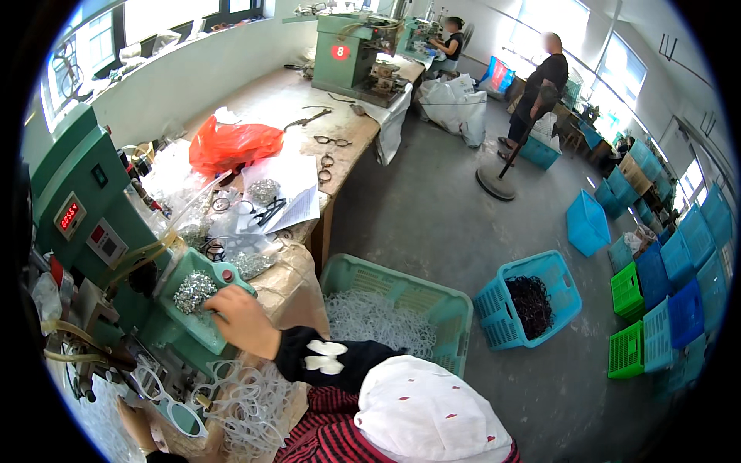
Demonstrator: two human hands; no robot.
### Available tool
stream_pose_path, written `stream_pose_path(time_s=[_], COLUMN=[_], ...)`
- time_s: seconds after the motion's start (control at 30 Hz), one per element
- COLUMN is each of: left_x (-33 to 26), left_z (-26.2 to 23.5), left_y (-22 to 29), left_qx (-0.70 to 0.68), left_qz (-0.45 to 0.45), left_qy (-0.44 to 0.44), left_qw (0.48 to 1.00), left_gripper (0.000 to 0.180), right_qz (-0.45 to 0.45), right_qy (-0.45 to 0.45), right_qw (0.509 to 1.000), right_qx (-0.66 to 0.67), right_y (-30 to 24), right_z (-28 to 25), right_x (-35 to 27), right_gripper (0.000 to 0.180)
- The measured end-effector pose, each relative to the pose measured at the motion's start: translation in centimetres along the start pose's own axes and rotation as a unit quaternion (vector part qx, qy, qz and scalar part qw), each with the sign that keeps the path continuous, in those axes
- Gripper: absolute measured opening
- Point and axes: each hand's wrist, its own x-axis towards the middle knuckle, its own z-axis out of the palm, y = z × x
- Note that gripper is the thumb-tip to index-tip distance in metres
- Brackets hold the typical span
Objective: The person assembles eyeglasses by placing white plastic frames into a green jig on a press machine, then inserting small metal screws into the hinge area. The person repeatedly operates the press to secure the screws, removes the assembled frames, and places them on the table. The process is repeated for multiple frames.
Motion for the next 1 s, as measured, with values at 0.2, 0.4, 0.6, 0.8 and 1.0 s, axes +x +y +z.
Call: stream_pose_path(time_s=[0.2, 0.4, 0.6, 0.8, 1.0], left_x=[-2.1, -1.9, -5.1, -5.0, -5.3], left_z=[1.7, -2.1, -5.0, -6.4, -4.6], left_y=[-3.5, 3.9, 6.4, 7.8, 6.1], left_qx=[-0.421, 0.097, 0.035, 0.034, -0.221], left_qz=[-0.064, 0.115, 0.078, 0.101, -0.006], left_qy=[0.098, 0.087, 0.089, 0.050, 0.222], left_qw=[0.899, 0.985, 0.992, 0.993, 0.950], left_gripper=[0.056, 0.025, 0.020, 0.025, 0.013], right_qz=[0.011, -0.063, 0.116, 0.205, 0.267], right_qy=[-0.044, -0.087, -0.131, -0.154, -0.143], right_qw=[0.995, 0.968, 0.911, 0.833, 0.779], right_qx=[0.086, 0.228, 0.374, 0.490, 0.549], right_y=[-3.4, -10.4, -11.6, -12.9, -15.7], right_z=[-2.2, 4.4, 6.8, 6.0, 5.5], right_x=[0.8, 5.4, 3.7, 3.7, 3.6], right_gripper=[0.016, 0.017, 0.033, 0.040, 0.043])
